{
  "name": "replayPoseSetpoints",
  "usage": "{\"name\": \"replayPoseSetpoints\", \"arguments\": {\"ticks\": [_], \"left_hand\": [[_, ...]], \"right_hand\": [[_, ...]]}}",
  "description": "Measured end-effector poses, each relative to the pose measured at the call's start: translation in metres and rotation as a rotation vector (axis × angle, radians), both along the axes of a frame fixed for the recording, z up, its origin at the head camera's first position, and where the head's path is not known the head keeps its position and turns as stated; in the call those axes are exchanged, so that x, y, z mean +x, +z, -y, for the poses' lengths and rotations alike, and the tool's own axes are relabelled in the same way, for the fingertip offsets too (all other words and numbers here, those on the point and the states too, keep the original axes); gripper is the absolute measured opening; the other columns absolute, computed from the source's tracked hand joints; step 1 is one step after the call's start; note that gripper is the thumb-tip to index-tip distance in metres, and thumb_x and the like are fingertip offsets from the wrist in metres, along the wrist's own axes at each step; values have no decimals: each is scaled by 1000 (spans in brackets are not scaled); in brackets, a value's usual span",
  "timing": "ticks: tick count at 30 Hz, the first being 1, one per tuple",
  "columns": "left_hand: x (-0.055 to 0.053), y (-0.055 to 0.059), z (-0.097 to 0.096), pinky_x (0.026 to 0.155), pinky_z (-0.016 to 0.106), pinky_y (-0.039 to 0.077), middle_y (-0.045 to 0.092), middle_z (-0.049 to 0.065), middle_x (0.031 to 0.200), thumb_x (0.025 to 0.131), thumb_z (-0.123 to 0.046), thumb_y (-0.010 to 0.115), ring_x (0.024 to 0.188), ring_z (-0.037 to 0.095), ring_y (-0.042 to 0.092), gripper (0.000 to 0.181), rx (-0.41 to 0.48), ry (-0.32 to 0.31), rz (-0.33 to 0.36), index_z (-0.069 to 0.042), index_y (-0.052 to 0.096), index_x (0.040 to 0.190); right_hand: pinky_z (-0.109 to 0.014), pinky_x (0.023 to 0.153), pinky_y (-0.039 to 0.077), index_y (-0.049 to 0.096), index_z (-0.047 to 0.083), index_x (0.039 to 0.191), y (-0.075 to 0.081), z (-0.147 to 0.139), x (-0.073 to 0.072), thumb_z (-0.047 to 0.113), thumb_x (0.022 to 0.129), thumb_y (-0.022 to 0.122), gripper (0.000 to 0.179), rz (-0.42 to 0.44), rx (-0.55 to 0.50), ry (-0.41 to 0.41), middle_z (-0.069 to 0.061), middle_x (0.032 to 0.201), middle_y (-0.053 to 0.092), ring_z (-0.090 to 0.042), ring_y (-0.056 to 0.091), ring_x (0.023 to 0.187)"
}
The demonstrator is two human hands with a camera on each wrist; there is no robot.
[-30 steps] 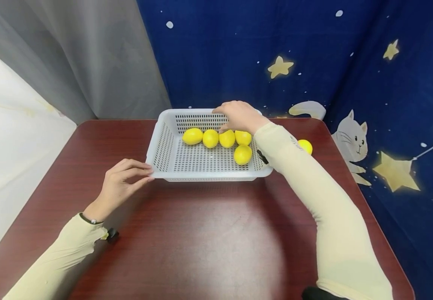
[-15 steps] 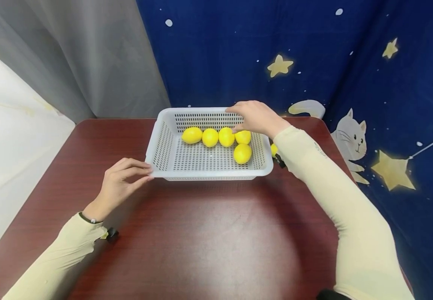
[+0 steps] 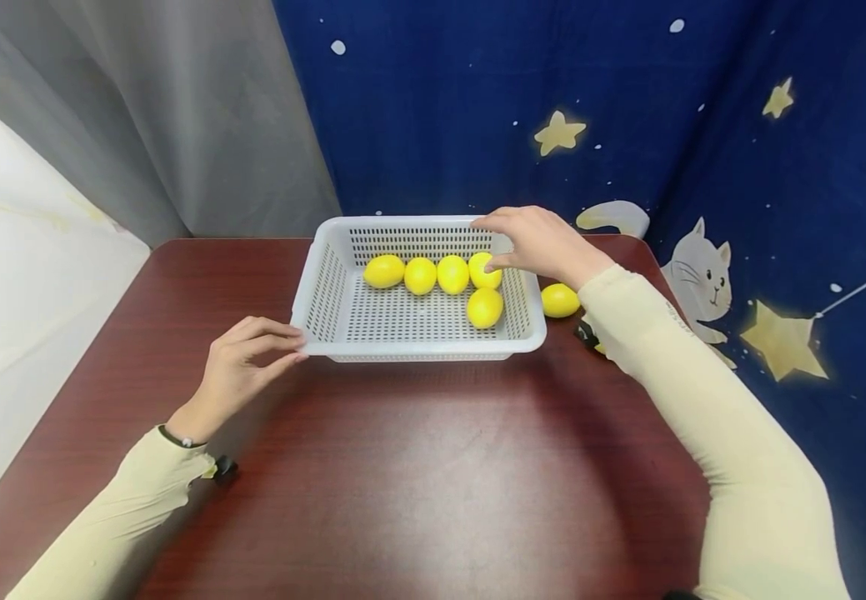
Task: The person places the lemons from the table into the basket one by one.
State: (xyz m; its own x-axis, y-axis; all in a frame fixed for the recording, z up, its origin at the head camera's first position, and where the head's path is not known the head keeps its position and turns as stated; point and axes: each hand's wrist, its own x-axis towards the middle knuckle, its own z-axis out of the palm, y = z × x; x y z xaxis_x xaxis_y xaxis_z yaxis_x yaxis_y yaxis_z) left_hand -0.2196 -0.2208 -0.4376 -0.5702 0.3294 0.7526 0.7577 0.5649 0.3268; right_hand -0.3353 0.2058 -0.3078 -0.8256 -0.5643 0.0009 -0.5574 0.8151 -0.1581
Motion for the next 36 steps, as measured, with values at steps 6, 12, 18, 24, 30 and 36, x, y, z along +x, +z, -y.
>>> {"name": "replayPoseSetpoints", "arguments": {"ticks": [6,12,18,24,30,36], "left_hand": [[0,0,0,82,16,46,75,1,97,67,-5,89,89,16,64,29,-3,5,-3,-11,80,94],[0,-1,0,82,16,46,75,0,96,67,-6,90,89,16,64,29,-3,6,-5,-11,80,94],[-1,-1,0,81,17,47,75,0,96,67,-6,90,89,15,64,29,-3,9,-5,-12,80,94],[0,0,-1,81,16,46,75,-1,96,66,-6,90,89,15,64,30,-7,19,-1,-12,80,94],[2,1,-2,81,15,46,75,0,96,67,-6,90,89,15,64,29,-6,17,3,-12,80,94],[1,1,-2,81,16,47,75,0,96,67,-6,90,89,15,64,29,-6,15,-1,-12,80,94]], "right_hand": [[-52,104,47,48,21,147,3,-8,6,46,86,73,71,-19,-20,-17,-9,149,52,-30,58,121],[-55,106,45,48,20,147,5,-18,10,35,86,77,69,-35,-53,-50,-10,149,52,-32,54,127],[-55,107,45,46,19,149,4,-34,11,33,87,76,70,-44,-98,-72,-13,149,51,-33,55,129],[-54,102,49,44,21,150,0,-49,15,35,89,73,69,-41,-136,-94,-14,149,50,-34,59,124],[-58,101,47,42,26,151,-3,-63,22,41,89,72,70,-49,-168,-147,-14,144,55,-34,56,121],[-58,102,45,46,25,149,-7,-73,24,40,87,74,70,-74,-200,-165,-16,135,61,-35,54,120]]}}
